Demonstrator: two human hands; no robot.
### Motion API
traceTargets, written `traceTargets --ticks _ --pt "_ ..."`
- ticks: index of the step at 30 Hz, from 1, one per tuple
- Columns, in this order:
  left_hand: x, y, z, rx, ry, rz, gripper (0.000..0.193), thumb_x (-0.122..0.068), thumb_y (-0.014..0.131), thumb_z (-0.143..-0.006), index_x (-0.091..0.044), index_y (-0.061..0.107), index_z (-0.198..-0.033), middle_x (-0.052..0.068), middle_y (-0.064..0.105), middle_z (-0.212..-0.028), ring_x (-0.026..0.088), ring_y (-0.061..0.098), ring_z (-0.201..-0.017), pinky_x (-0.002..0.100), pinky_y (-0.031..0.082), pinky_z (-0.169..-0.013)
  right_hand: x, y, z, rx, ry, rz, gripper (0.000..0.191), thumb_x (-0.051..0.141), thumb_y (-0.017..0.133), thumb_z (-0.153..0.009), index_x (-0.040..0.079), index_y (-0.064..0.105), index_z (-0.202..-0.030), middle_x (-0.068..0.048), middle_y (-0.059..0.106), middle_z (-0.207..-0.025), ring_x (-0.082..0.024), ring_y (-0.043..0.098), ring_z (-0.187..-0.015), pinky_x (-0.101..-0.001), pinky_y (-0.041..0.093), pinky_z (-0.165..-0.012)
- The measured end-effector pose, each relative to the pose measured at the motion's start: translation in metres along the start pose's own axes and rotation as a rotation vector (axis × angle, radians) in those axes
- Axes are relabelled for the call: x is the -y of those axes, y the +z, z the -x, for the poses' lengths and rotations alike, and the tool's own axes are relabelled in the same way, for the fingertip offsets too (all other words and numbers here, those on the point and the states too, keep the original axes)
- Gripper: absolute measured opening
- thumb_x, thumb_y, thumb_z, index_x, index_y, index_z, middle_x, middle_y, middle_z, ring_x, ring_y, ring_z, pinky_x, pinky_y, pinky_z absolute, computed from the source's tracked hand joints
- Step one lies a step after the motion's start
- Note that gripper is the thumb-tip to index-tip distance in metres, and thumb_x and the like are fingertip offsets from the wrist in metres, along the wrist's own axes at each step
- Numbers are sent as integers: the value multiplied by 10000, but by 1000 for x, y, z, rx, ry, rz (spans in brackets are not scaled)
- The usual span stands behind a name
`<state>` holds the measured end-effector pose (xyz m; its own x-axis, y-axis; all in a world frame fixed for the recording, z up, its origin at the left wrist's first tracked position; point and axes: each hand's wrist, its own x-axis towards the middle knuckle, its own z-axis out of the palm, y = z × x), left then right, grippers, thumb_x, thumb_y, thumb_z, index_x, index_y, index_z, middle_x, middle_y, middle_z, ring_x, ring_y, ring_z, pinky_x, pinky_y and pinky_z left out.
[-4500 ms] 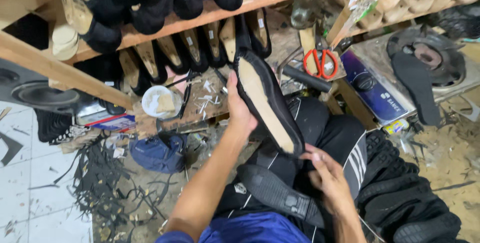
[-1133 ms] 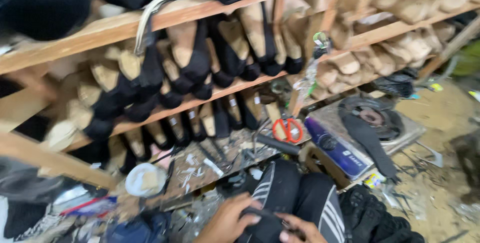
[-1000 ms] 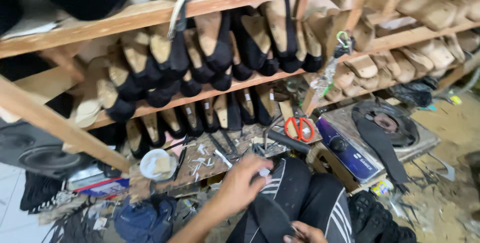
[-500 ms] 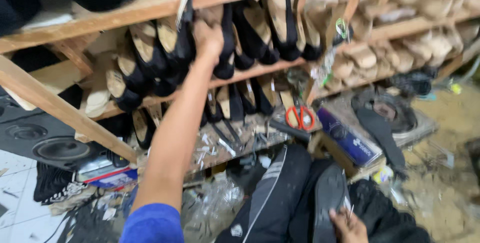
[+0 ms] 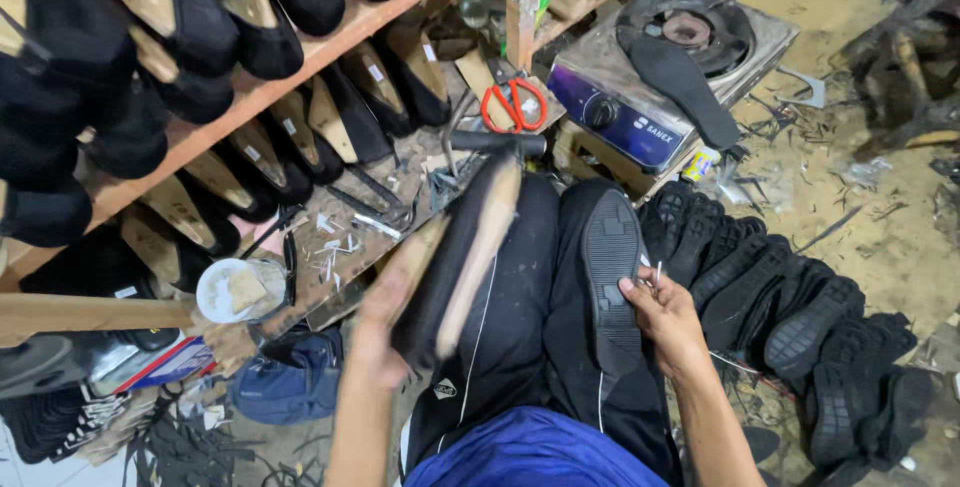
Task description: The person sits on the floor and repeatedly removes and reattaches shoe soles using a small metal tool. They handle multiple black shoes, prying off soles, inspecting the shoe beds, and pressing new soles back into place.
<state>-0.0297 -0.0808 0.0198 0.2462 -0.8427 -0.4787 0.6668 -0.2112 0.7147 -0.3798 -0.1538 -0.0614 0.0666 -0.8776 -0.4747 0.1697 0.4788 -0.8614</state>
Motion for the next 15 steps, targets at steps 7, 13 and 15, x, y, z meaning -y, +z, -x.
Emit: traceTargets --ticks 7,13,15 --pt "63 14 -21 294 616 -1248 538 -457 578 -1006 -92 663 -1391 210 603 -1410 359 526 -1337 422 369 -1137 -8 8 -9 -27 -24 64 132 125 730 -933 82 605 -936 95 499 -608 -7 322 -433 -226 190 -395" --pt "52 82 -24 512 422 -1575 745 -541 749 -769 -95 629 -1354 165 724 -1199 336 663 -1152 479 385 -1059 5 24 -9 23 -116 54 122 121 681 -920 43 689 -1015 10 740 -868 -38 663 -703 -184 530 -650" --pt "39 78 -26 480 428 -1376 729 -488 782 -803 -59 615 -1369 171 718 -1238 308 676 -1169 446 429 -1080 10 23 -1 40 -95 3 165 139 653 -917 51 698 -1049 0 747 -900 -66 679 -736 -200 548 -686"
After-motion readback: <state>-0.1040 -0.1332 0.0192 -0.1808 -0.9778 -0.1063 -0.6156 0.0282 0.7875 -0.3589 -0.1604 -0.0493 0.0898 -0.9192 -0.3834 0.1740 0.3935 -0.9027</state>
